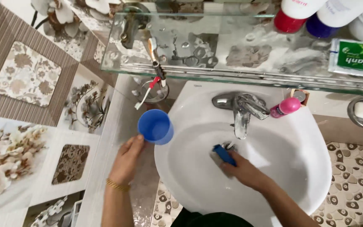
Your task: Cleaning a bathroom sink, shelf, and shower head with a brush and water.
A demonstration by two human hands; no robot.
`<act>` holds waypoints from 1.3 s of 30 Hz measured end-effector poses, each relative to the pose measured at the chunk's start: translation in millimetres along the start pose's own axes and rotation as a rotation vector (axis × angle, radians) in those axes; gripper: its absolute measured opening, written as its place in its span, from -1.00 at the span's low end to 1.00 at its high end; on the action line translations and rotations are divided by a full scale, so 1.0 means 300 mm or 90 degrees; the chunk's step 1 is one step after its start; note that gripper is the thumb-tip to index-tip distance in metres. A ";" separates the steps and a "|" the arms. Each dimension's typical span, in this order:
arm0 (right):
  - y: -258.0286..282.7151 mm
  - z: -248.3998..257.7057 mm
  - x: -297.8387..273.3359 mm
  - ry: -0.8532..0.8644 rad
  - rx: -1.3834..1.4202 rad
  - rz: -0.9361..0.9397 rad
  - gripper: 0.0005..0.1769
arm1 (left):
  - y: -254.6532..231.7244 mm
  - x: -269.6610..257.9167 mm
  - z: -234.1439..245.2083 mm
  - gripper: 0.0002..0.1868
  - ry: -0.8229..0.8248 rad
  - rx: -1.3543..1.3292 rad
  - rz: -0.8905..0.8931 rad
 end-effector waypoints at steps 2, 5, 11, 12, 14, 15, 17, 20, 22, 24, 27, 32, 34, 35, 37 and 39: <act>0.035 -0.038 0.038 -0.009 0.072 0.093 -0.34 | 0.045 0.072 -0.089 -0.52 0.009 -0.029 0.030; 0.064 -0.091 0.063 0.060 0.125 -0.012 -0.45 | 0.079 0.155 -0.239 -0.52 0.042 0.034 0.030; -0.017 -0.100 0.096 0.106 0.154 0.010 -0.45 | 0.107 0.262 -0.428 -0.60 0.081 0.090 -0.077; -0.035 -0.079 0.109 0.061 0.165 0.021 -0.37 | 0.102 0.271 -0.444 -0.60 0.082 0.086 -0.093; -0.058 -0.038 0.131 0.014 0.176 0.033 -0.26 | 0.095 0.284 -0.467 -0.60 0.085 0.082 -0.109; -0.063 -0.018 0.142 0.007 0.219 0.029 -0.27 | 0.093 0.287 -0.473 -0.60 0.085 0.084 -0.117; -0.073 0.002 0.161 0.004 0.262 0.027 -0.27 | 0.093 0.282 -0.474 -0.60 0.079 0.089 -0.125; -0.067 0.029 0.186 -0.017 0.244 0.034 -0.27 | 0.088 0.263 -0.465 -0.62 0.062 0.090 -0.146; -0.047 0.033 0.184 -0.016 0.213 -0.049 -0.25 | 0.088 0.246 -0.453 -0.67 0.076 0.045 -0.131; -0.039 0.025 0.190 -0.011 0.193 -0.040 -0.26 | 0.057 0.210 -0.423 -0.69 0.078 0.025 -0.134; -0.060 0.020 0.204 -0.012 0.166 -0.048 -0.26 | 0.031 0.143 -0.372 -0.71 0.074 0.010 -0.160; -0.088 0.046 0.256 -0.056 0.206 -0.028 -0.28 | 0.012 0.157 -0.158 -0.77 -0.006 -0.035 -0.276; -0.064 0.076 0.242 -0.089 0.169 -0.016 -0.29 | 0.008 0.186 -0.016 -0.65 -0.096 -0.075 -0.304; -0.055 0.071 0.232 -0.089 0.169 -0.016 -0.29 | -0.074 0.165 -0.026 -0.65 -0.097 -0.076 -0.304; -0.028 0.062 0.219 -0.077 0.170 -0.020 -0.31 | -0.226 0.132 -0.029 -0.76 -0.139 -0.233 -0.239; -0.024 0.047 0.225 -0.073 0.131 -0.006 -0.31 | -0.182 0.156 0.009 -0.72 -0.126 -0.307 -0.266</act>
Point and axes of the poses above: each hand's wrist, its own x-axis towards the middle knuckle, its own z-axis out of the back of the hand, y = z × x, the point moved 4 cm from there along x, towards the middle knuckle, and after that the axes turned 6 degrees about -x, right-handed, at the moved point
